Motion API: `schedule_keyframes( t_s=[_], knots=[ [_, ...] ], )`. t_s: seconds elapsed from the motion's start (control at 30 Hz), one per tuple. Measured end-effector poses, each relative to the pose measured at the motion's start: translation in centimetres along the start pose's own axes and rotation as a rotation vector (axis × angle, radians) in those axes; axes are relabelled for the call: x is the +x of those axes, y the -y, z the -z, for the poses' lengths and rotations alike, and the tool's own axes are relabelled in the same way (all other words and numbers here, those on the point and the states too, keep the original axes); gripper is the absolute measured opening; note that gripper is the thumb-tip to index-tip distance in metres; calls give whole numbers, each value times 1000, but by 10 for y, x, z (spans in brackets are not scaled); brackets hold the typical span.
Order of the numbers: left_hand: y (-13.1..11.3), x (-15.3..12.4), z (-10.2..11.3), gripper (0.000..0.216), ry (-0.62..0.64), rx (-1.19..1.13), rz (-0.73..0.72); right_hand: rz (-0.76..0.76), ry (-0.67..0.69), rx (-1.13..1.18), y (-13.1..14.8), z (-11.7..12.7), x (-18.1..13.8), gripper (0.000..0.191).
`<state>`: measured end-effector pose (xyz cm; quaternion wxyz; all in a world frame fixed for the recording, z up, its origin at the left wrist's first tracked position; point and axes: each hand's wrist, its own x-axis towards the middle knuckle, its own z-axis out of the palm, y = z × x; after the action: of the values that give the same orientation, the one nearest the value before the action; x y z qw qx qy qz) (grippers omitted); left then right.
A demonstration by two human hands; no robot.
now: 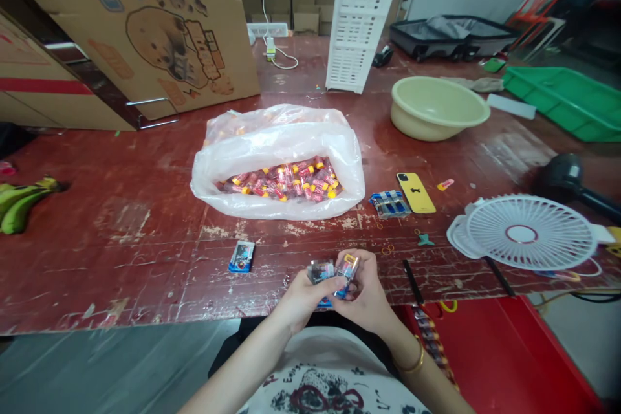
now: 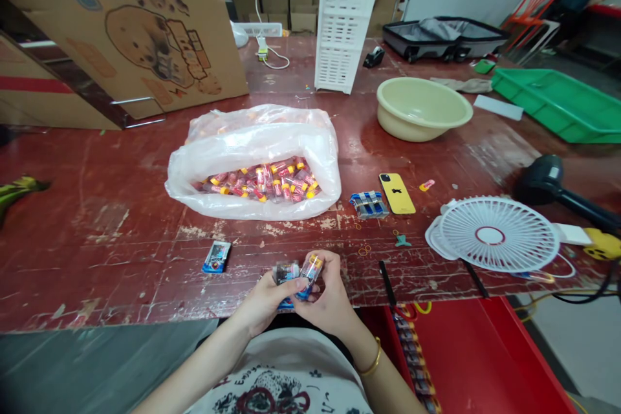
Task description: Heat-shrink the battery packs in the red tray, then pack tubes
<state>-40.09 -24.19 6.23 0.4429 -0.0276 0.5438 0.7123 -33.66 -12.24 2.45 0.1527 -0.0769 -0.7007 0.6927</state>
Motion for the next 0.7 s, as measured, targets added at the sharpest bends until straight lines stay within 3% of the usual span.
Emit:
schedule_keyframes(
  t_s=[0.53,0.63,0.7],
  knots=[
    [7,0,2,38,42,43,-56,2,34,50,7,8,-6,61],
    [8,0,1,46,51,132,-70,-44,50,193,7,19,-3,39],
    [10,0,-3,57,83,175,-20,-92,-60,288,0,37,-6,24]
  ],
)
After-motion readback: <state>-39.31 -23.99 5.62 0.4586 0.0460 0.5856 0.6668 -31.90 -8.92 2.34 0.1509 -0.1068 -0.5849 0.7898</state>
